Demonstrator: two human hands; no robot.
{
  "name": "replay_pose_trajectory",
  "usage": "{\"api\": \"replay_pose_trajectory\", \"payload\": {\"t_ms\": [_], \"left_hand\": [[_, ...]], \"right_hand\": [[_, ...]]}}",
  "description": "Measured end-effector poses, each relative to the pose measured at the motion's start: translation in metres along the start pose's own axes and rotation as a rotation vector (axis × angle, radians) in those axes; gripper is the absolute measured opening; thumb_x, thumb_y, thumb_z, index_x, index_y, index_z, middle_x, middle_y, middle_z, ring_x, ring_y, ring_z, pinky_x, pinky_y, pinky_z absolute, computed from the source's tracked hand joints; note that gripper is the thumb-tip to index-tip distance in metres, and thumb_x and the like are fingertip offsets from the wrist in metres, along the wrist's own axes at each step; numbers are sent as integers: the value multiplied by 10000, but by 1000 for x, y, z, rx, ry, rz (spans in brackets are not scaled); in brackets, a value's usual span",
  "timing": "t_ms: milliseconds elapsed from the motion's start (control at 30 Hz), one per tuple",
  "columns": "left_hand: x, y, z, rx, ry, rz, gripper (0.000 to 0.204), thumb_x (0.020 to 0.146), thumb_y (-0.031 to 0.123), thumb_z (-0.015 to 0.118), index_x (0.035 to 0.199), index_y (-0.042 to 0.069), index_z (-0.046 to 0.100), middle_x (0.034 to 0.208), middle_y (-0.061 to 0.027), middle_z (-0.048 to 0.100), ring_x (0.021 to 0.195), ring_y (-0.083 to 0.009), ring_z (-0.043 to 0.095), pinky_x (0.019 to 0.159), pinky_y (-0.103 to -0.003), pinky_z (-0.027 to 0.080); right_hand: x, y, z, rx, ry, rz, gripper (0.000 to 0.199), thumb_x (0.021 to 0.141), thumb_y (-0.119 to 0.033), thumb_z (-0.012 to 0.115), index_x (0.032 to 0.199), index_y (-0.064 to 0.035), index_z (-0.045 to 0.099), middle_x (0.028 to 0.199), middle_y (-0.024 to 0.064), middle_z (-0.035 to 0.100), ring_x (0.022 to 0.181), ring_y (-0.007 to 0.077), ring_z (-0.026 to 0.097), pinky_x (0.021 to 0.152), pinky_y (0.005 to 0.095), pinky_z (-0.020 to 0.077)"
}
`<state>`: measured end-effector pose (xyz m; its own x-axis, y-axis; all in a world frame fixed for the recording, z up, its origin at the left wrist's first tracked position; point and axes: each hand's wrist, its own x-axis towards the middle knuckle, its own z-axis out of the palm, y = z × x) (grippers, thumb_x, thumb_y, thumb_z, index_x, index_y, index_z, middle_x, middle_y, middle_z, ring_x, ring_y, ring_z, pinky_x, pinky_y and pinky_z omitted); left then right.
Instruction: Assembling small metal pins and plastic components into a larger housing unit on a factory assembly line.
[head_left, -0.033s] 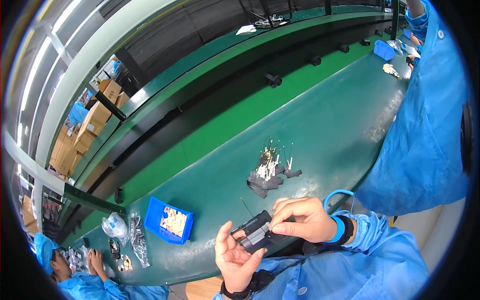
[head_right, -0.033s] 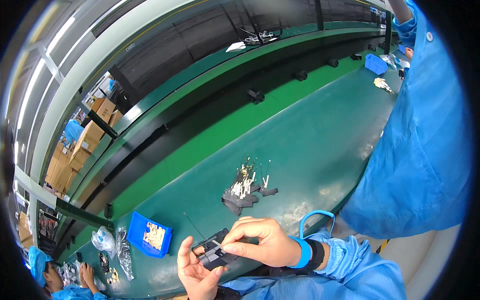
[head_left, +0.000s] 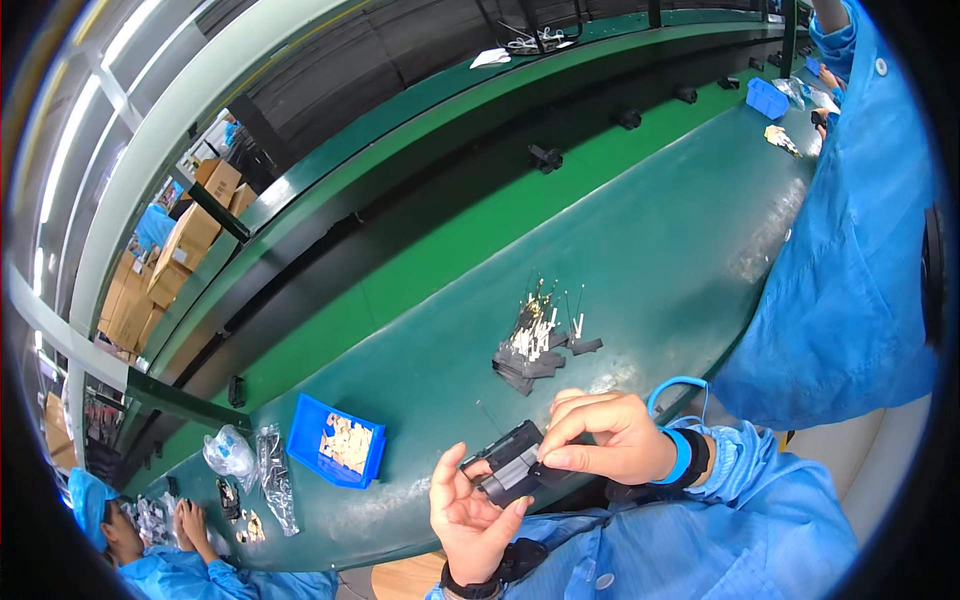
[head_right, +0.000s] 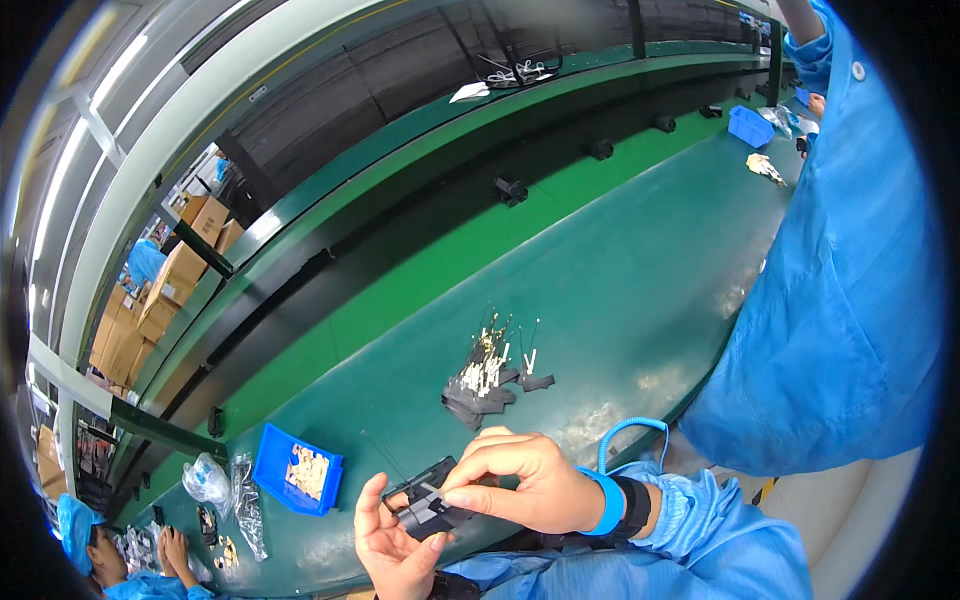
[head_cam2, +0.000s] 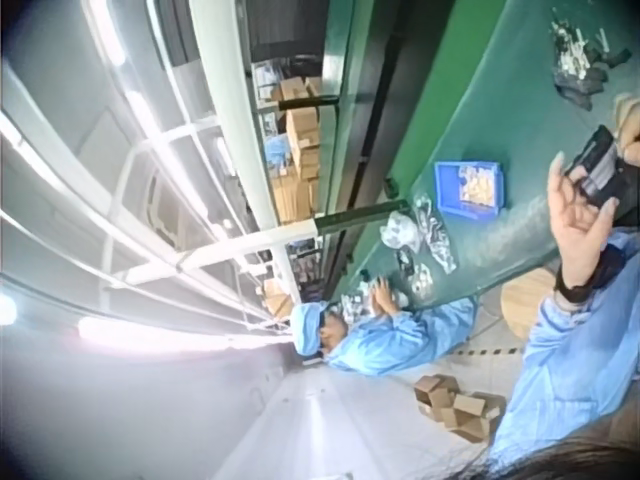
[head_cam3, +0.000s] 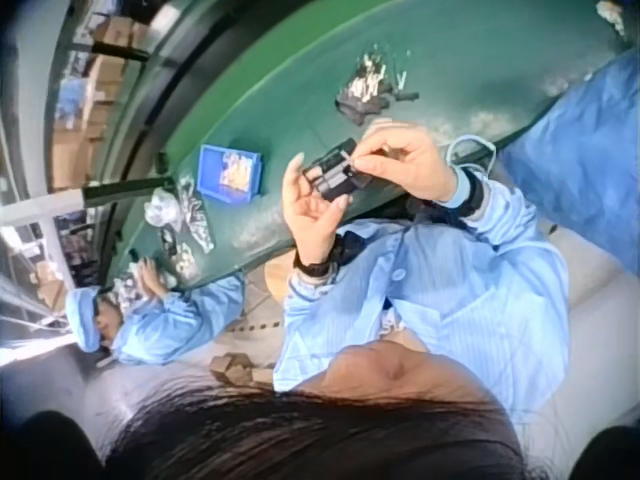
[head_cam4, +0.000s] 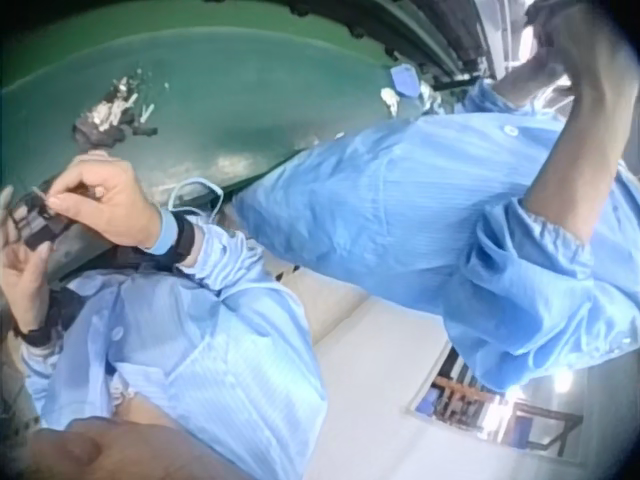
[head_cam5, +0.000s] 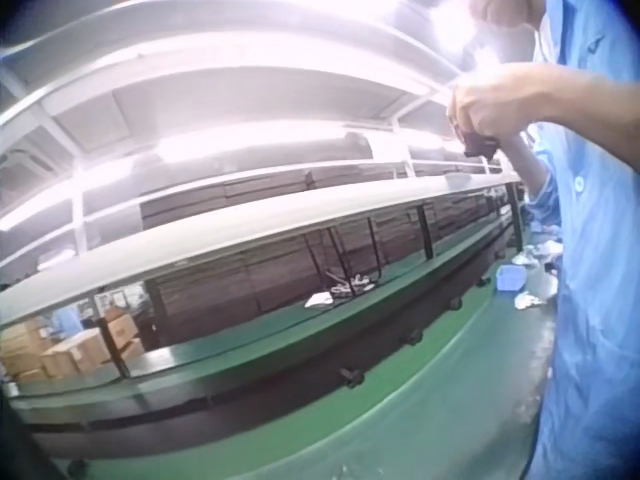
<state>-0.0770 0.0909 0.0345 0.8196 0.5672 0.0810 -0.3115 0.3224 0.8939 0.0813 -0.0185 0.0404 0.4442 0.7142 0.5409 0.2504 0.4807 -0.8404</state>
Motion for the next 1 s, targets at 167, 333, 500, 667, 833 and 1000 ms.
{"api": "replay_pose_trajectory", "payload": {"t_ms": [167,333,500,667,833,1000], "left_hand": [[2,-14,-11,111,-83,30,723,677,-173,641,1293,-11,299,1144,-146,449,1082,-227,501,889,-350,489],[3,-8,-1,43,-65,-26,699,679,-166,647,1269,-8,310,1139,-143,460,1101,-210,476,872,-333,489],[3,-16,2,33,-29,66,663,690,-167,636,1235,23,311,1148,-140,457,1063,-202,505,832,-320,506],[3,-14,9,-1,-10,53,654,692,-164,630,1230,23,308,1138,-139,462,986,-201,549,789,-318,524],[7,-9,10,-9,-18,-2,638,691,-165,629,1230,-10,324,1116,-141,472,927,-211,579,752,-319,547],[11,-6,13,30,-14,-78,640,684,-172,627,1231,-14,336,1101,-139,472,955,-226,581,706,-324,580]], "right_hand": [[6,-11,-2,-195,-39,-57,79,768,-118,699,828,-70,679,726,4,622,682,156,518,691,295,351],[4,-14,7,-364,-33,-74,80,754,-130,711,813,-82,684,718,-6,617,690,163,511,711,303,333],[-3,-13,19,-459,79,-86,76,737,-163,685,806,-132,679,751,-42,627,728,144,502,734,319,295],[-5,-12,22,-466,117,-77,63,732,-143,681,794,-132,682,751,-46,631,712,149,486,725,320,293],[-6,-10,19,-441,136,-58,73,733,-137,688,804,-127,686,745,-47,629,704,151,478,734,313,298],[-7,-4,14,-256,200,32,69,753,-115,683,816,-89,688,732,-9,628,701,149,491,731,300,346]]}}
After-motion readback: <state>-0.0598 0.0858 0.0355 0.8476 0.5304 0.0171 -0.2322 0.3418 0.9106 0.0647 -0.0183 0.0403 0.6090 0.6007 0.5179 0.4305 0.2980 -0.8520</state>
